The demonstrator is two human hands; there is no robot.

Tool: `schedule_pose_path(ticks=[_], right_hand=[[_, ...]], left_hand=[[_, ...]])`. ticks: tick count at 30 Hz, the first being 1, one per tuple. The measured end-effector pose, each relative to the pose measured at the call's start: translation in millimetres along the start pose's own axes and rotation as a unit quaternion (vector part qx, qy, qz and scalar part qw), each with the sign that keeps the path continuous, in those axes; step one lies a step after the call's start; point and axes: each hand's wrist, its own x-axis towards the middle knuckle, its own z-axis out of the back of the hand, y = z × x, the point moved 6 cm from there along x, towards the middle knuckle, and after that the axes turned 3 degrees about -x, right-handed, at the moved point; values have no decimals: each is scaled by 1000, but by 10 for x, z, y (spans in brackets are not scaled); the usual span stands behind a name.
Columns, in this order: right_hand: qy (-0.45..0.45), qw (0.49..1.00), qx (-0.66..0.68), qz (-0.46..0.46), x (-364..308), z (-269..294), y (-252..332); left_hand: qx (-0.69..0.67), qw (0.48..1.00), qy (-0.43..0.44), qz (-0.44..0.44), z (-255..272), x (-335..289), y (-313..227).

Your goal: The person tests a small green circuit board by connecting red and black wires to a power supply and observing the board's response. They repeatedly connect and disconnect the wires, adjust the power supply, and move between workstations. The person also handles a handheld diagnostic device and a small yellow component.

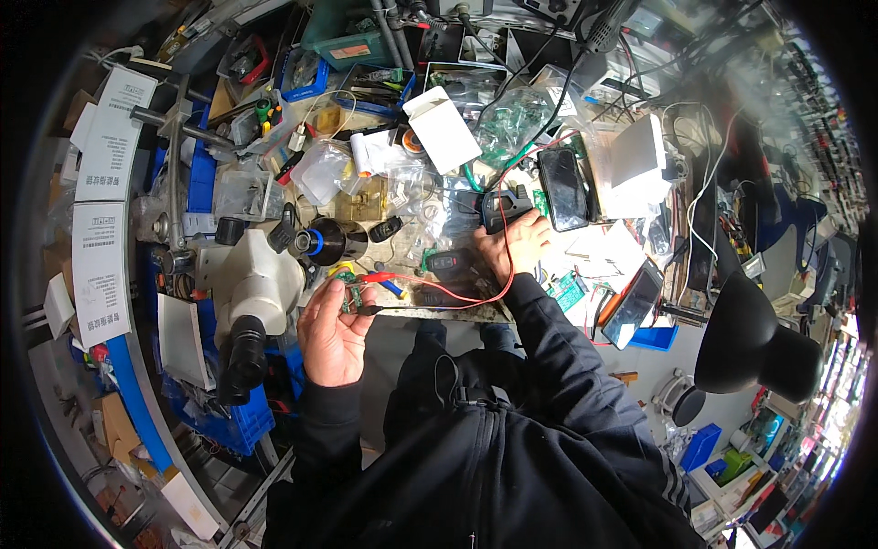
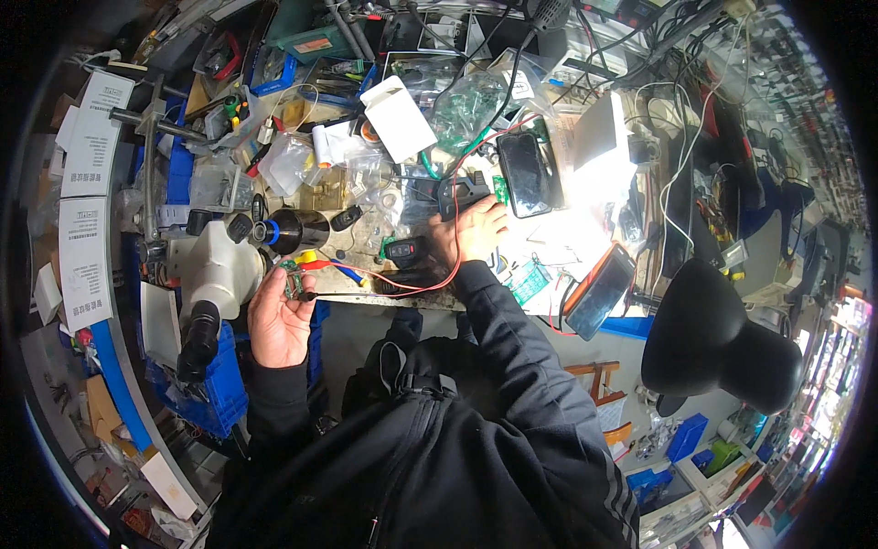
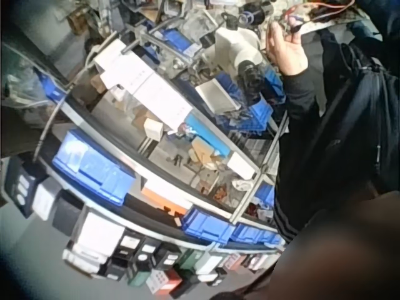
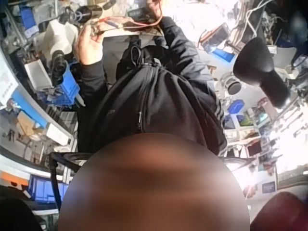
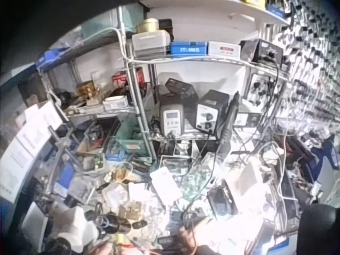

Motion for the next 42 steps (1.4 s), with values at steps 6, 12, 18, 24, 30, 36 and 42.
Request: schedule_pose_path(ticks=[6,12,18,24,30,36,42], right_hand=[[-2,1000,-1,9,-3,28,14],[-43,994,64,80,-146,163,-114],[-89,957,184,206,-689,353,-429],[-57,960,174,212,-760,346,-462],[-64,976,98,184,-270,222,-147],[-27,993,40,112,-15,63,33],[-70,991,-75,82,-15,61,110]], left_hand=[[35,999,-7,-6,0,11,6],[35,999,-1,3,-17,20,46],[27,1000,13,9,-28,33,85],[14,1000,14,19,-36,24,112],[9,1000,12,19,-39,-50,114],[22,999,4,28,-17,-133,138],[13,1000,11,26,18,-142,130]])
